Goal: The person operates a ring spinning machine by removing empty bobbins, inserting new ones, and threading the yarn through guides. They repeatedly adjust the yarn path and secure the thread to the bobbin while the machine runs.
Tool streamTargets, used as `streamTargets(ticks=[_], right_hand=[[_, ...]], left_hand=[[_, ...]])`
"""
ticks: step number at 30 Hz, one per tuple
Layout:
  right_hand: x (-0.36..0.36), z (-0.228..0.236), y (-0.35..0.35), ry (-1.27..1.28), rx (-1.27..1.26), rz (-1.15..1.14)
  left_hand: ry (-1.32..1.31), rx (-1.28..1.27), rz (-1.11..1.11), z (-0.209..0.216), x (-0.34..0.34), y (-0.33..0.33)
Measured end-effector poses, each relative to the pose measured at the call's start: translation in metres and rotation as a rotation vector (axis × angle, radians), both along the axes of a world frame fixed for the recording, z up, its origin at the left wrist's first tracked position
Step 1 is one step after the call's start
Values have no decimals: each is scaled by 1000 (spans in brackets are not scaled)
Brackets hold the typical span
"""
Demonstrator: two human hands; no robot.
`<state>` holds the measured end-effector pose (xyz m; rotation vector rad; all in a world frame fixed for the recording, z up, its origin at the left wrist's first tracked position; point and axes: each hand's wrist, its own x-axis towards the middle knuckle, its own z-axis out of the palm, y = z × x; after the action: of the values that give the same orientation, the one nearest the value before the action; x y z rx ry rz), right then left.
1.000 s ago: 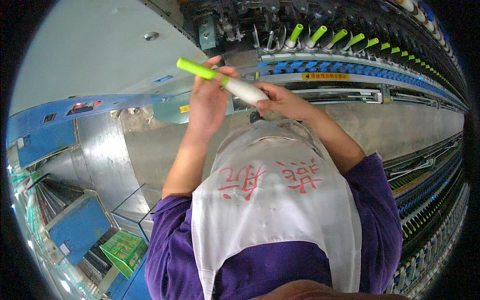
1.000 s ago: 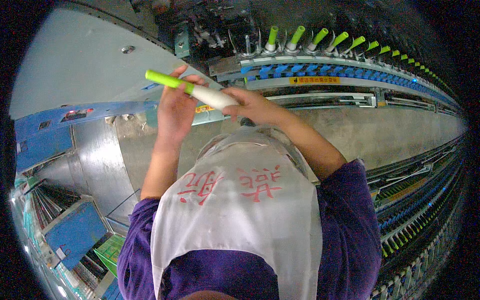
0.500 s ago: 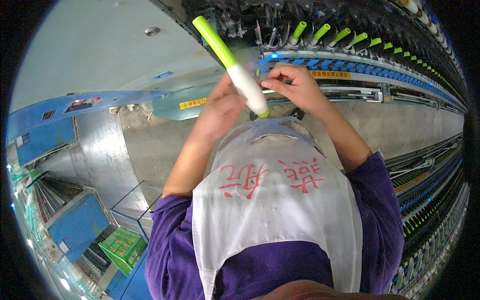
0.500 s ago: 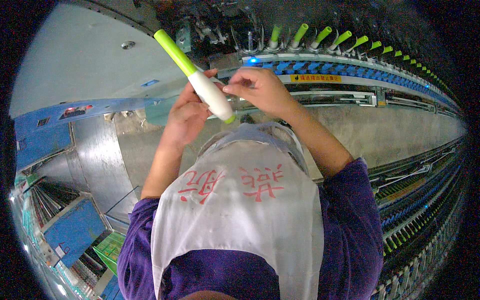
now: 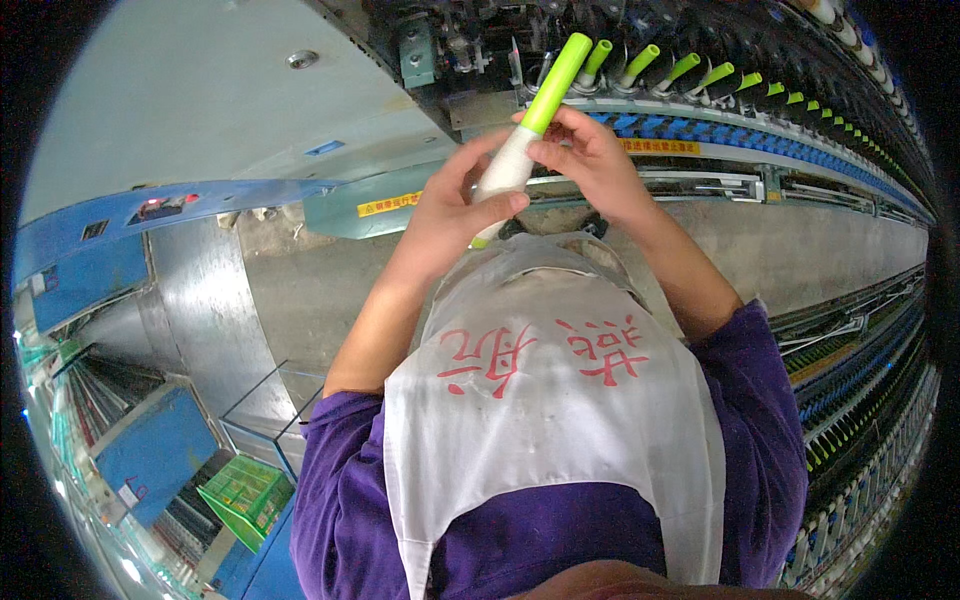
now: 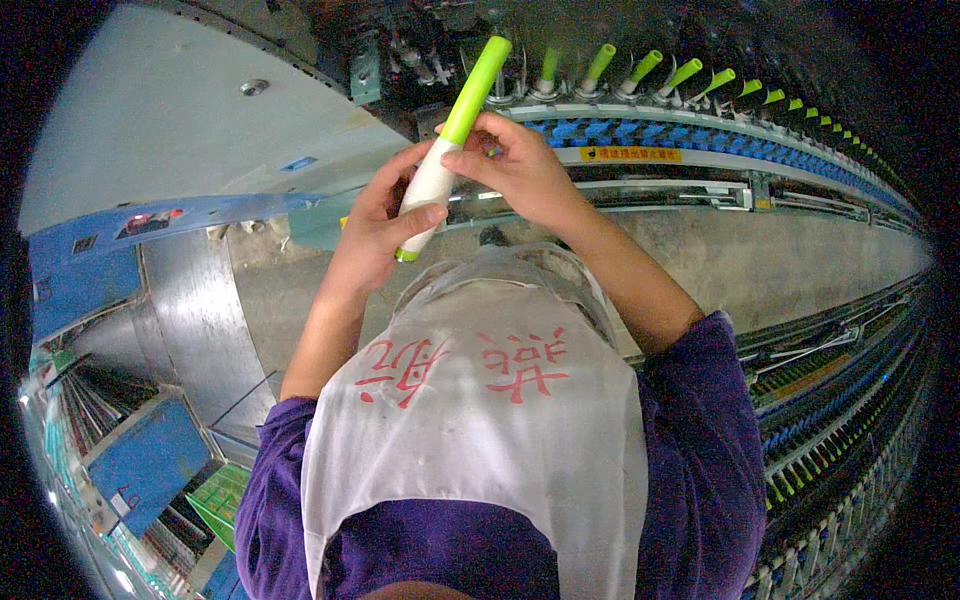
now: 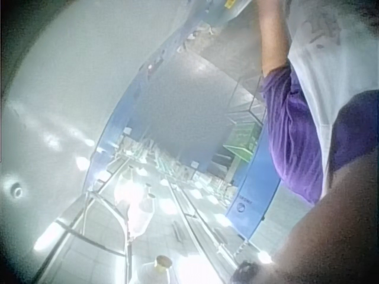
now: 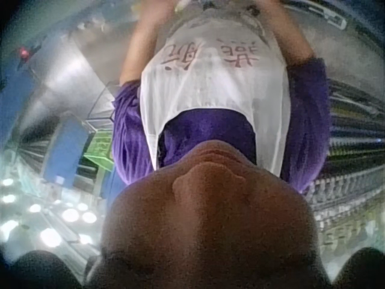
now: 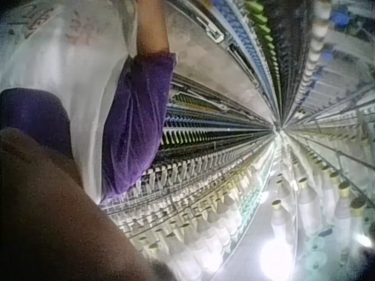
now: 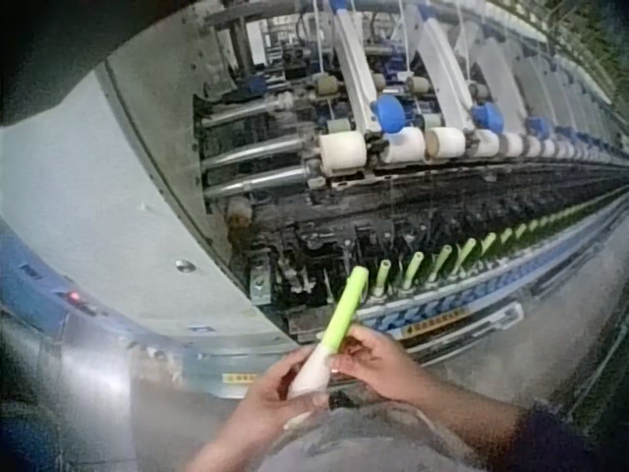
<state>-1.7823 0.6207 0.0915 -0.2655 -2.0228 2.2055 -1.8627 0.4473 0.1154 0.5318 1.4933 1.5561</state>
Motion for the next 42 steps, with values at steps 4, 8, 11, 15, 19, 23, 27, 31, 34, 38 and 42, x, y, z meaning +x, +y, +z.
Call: streamTargets(ticks=[4, 8, 11, 15, 19, 23, 27, 31, 34, 38, 42], right_hand=[[2, 2, -2, 33, -117, 22], [1, 1, -1, 3, -134, -52], [1, -2, -4, 83, -57, -152], [5, -4, -13, 198, 52, -150], [8, 0, -19, 197, 200, -144], [8, 4, -18, 195, 344, -162], [9, 4, -16, 204, 449, -178], [7, 6, -7, 226, 484, -303], [2, 11, 9, 210, 489, -416], [-4, 8, 31, 140, 388, -592], [8, -4, 68, 190, -202, -592]], left_hand=[[-51, 64, 1, -1, 0, 0], [-245, 93, -31, -2, 1, -1], [-174, 21, 19, -1, 3, -1], [24, -6, 52, 0, 5, 0], [90, -23, 102, -2, 8, 2], [103, 11, 119, -3, 10, 3], [11, 20, 89, -3, 10, 1], [28, 19, 73, -2, 11, 1], [282, -36, 53, -2, 12, 1], [726, -256, 107, -10, 14, 2], [1070, -347, 155, -34, 10, -10]])
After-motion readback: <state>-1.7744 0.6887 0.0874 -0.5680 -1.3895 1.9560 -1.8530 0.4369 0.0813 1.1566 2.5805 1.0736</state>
